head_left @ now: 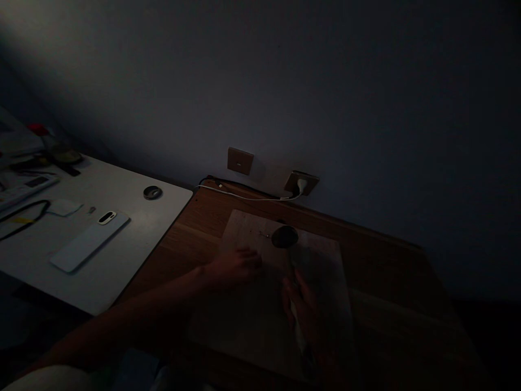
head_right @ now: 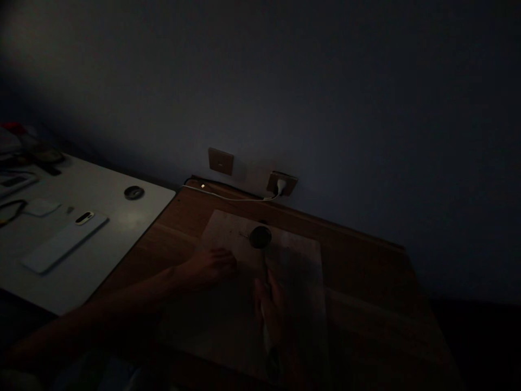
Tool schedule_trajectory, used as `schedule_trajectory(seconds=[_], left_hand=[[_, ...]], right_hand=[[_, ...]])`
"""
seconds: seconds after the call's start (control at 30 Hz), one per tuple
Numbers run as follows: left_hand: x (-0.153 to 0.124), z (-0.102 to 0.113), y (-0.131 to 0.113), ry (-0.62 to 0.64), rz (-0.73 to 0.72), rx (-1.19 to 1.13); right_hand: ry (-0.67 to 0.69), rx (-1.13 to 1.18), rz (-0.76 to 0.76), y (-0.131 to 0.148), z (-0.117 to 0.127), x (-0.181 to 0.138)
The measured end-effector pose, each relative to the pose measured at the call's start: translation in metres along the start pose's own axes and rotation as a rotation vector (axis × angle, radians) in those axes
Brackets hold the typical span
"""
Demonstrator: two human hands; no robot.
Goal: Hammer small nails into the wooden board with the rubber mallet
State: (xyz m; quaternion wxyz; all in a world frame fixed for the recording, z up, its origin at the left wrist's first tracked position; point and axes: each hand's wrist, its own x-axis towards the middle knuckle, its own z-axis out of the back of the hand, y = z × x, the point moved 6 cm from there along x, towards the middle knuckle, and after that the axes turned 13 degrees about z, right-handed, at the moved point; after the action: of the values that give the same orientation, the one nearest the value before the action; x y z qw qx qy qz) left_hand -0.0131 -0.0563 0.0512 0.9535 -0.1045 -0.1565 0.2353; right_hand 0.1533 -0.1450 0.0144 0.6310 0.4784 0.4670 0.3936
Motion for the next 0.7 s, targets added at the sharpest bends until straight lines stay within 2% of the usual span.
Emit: schedule_trajectory(seconds=[0.03,0.1,0.13,0.23,0.33,0.53,0.7], left_hand=[[0.005,0.0,0.016,-0.029,0.065,-0.03],[0.012,0.002,0.058,-0.145,0.339,-0.207],[0.015,0.001,0.074,-0.184,0.426,-0.24],[0.019,-0.005,0.106,-0.239,0.584,-0.324],[0.021,-0.009,0.114,-0.238,0.607,-0.367],[0.019,-0.013,0.108,-0.216,0.556,-0.386],[0.023,-0.016,0.109,-0.216,0.527,-0.394]], right_hand=[[-0.004,0.0,0.007,0.002,0.001,-0.001],[-0.011,-0.005,0.002,0.004,0.002,-0.002],[-0.016,-0.011,-0.004,0.005,0.003,-0.003],[-0.02,-0.017,-0.003,0.005,0.003,-0.003],[-0.012,-0.019,0.005,0.005,0.002,-0.002],[-0.019,-0.03,-0.019,0.003,0.0,-0.001],[0.048,-0.055,0.042,0.009,-0.011,0.009]])
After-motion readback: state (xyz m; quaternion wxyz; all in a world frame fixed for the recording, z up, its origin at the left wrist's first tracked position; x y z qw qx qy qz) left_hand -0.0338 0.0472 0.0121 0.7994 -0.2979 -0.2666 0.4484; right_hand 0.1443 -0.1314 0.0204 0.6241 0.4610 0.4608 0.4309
